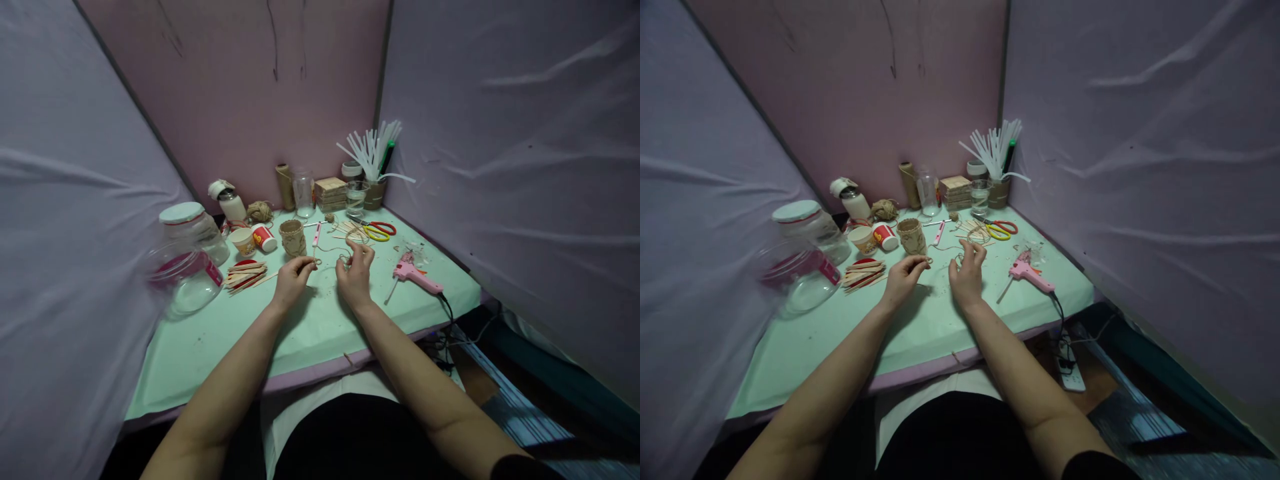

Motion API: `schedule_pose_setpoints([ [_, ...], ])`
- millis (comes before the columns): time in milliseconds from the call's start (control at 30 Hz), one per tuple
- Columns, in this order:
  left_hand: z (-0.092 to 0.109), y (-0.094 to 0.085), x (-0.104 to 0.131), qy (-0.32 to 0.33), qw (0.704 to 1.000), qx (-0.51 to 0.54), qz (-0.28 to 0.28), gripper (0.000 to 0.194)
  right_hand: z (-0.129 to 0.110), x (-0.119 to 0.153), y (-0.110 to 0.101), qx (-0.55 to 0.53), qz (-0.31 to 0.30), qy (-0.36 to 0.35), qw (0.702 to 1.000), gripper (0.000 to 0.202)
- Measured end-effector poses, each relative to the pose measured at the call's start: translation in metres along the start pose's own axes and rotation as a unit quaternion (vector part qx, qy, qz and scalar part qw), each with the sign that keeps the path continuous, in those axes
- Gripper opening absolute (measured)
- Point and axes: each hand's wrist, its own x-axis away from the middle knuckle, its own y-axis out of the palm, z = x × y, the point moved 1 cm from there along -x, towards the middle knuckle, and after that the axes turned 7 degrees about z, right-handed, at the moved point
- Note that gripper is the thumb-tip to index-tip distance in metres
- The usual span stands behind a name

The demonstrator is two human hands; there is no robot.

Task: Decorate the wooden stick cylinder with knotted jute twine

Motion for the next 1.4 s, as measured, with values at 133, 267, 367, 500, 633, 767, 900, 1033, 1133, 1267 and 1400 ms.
schedule_pose_setpoints([
  [133,0.0,0.002,0.002,0.026,0.999,-0.033,-0.005,0.018,-0.013,0.005,-0.001,-0.035,-0.063,-0.133,0.989,0.033],
  [267,0.001,0.004,0.004,0.052,0.996,-0.07,-0.01,0.017,-0.015,0.005,-0.001,-0.039,-0.099,-0.179,0.978,0.021],
  [367,0.001,0.004,0.005,0.061,0.994,-0.085,-0.014,0.017,-0.014,0.003,0.0,-0.037,-0.107,-0.172,0.979,0.013],
  [500,0.001,0.004,0.005,0.057,0.993,-0.099,-0.029,0.017,-0.012,0.002,0.002,-0.075,-0.124,-0.097,0.985,0.014],
  [633,0.002,0.004,0.004,0.027,0.993,-0.081,-0.076,0.017,-0.007,0.0,0.007,-0.164,-0.161,0.099,0.968,0.018],
  [767,0.001,0.005,0.003,-0.02,0.992,-0.038,-0.117,0.02,-0.004,0.0,0.009,-0.235,-0.204,0.229,0.922,0.023],
  [900,0.0,0.006,0.003,-0.047,0.993,-0.01,-0.109,0.021,-0.005,0.0,0.009,-0.228,-0.199,0.259,0.917,0.027],
  [1033,0.001,0.007,0.004,-0.045,0.994,-0.023,-0.093,0.027,-0.006,-0.001,0.008,-0.22,-0.2,0.263,0.918,0.029],
  [1133,0.003,0.006,0.004,-0.039,0.995,-0.038,-0.082,0.031,-0.006,-0.001,0.008,-0.219,-0.218,0.261,0.915,0.03],
  [1267,0.003,0.006,0.004,-0.032,0.996,-0.051,-0.06,0.03,-0.006,0.0,0.008,-0.225,-0.229,0.261,0.91,0.031],
  [1400,0.0,0.008,0.005,-0.023,0.997,-0.059,-0.039,0.028,-0.006,0.0,0.009,-0.225,-0.219,0.266,0.911,0.028],
])
